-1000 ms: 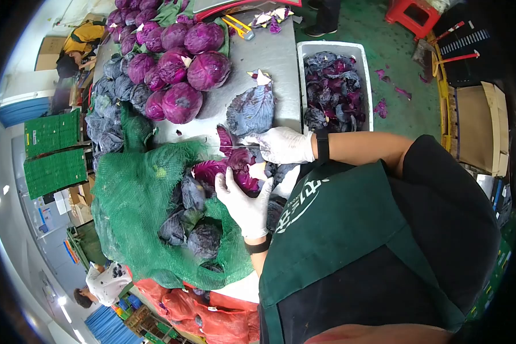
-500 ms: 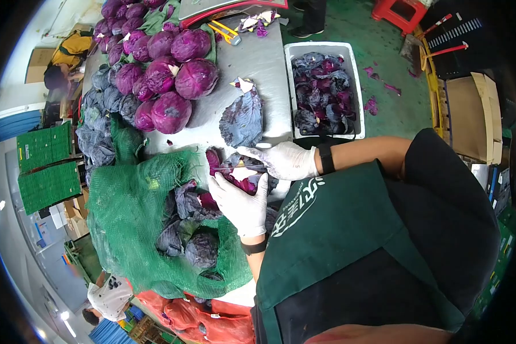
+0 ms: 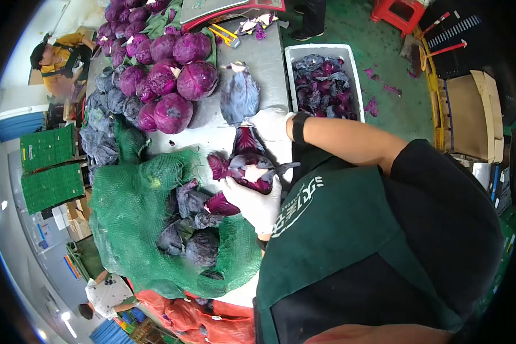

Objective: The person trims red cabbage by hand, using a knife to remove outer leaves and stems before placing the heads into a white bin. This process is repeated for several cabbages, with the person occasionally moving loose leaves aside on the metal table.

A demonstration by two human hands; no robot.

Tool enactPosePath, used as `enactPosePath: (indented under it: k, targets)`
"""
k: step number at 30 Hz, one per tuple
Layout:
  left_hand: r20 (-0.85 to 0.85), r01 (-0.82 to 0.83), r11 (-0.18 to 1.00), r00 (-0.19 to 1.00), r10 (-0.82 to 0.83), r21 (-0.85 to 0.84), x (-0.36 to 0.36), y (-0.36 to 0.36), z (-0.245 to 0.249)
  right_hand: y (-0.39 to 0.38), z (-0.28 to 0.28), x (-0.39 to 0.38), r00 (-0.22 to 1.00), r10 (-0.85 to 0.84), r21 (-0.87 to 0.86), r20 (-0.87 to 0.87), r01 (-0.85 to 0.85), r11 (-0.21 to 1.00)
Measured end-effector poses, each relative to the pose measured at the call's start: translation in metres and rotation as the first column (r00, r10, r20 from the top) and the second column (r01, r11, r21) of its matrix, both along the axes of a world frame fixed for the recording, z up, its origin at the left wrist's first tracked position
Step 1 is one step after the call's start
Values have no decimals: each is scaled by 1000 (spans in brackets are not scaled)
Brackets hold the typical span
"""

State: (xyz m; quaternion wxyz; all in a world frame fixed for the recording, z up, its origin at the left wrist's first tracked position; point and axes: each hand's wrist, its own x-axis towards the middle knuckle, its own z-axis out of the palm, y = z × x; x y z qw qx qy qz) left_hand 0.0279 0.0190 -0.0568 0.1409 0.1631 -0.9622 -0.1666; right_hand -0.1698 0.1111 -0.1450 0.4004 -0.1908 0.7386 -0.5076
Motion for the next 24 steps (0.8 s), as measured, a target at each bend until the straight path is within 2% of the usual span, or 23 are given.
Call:
enactPosePath:
  k: [1,3,4,5,6,7,8,9,10,11,12,13,14,15,16,17,18,19,21,22,23,24]
  targets:
    - [-26,18,997,1000,-16,79,2,-3,0,1,9,-3,1000,-3,-6,-4,3,1000]
    - [-71,-37,945,995,63,324,6,-8,5,9,45,1,942,188,282,-276,-107,953]
    - [-105,8,950,994,26,312,10,-17,1,15,48,7,966,58,129,-251,-26,991]
    - [-121,47,924,993,-1,380,15,-25,0,8,25,3,957,2,60,-289,16,998]
    - [-117,61,919,993,-16,390,22,-33,-2,10,3,-1,994,-29,103,-105,39,994]
    - [-110,73,913,993,-31,400,30,-40,-3,14,4,-2,994,-66,153,84,53,987]
    - [-129,92,875,991,-34,475,36,-46,-3,15,8,-6,957,-126,-29,263,138,990]
    - [-116,71,868,993,-16,491,44,-53,-5,27,14,-7,958,-197,26,208,196,980]
    - [-131,22,774,988,79,632,49,-51,-5,33,-20,-14,979,-203,-109,-17,200,974]
    - [-133,-11,654,976,170,756,52,-49,-3,33,-16,-20,943,-233,-242,-239,175,954]
    - [-135,-10,667,977,166,745,53,-50,-2,42,-11,-16,840,-181,-65,-511,172,983]
    - [-133,-12,665,977,167,747,51,-52,-2,50,33,-8,680,-68,112,-730,218,970]
    - [-87,-45,745,987,137,666,49,-54,-1,36,-23,-11,736,-356,-364,-577,158,918]
    - [-38,-68,815,993,110,576,46,-54,-1,39,67,16,743,-127,-86,-657,93,992]
    - [8,-107,879,993,117,464,39,-53,1,10,-40,18,821,-207,-291,-532,52,955]
    - [102,-208,863,978,182,460,26,-43,17,22,46,44,936,-67,-308,-347,-46,950]
    - [111,-194,888,980,162,417,21,-42,18,12,59,69,851,-171,-357,-497,-21,934]
    - [121,-178,911,982,142,372,16,-43,19,6,58,69,809,43,-203,-586,-198,959]
    - [168,-89,911,986,21,404,13,-45,32,21,63,78,750,324,147,-577,-295,944]
    - [211,-73,904,977,-20,421,12,-45,40,18,60,77,803,190,17,-564,-219,976]
    - [212,-73,903,977,-20,423,9,-43,41,20,58,74,804,191,18,-564,-219,976]
    - [254,-49,965,967,-19,259,6,-41,41,22,57,71,813,208,58,-544,-211,976]
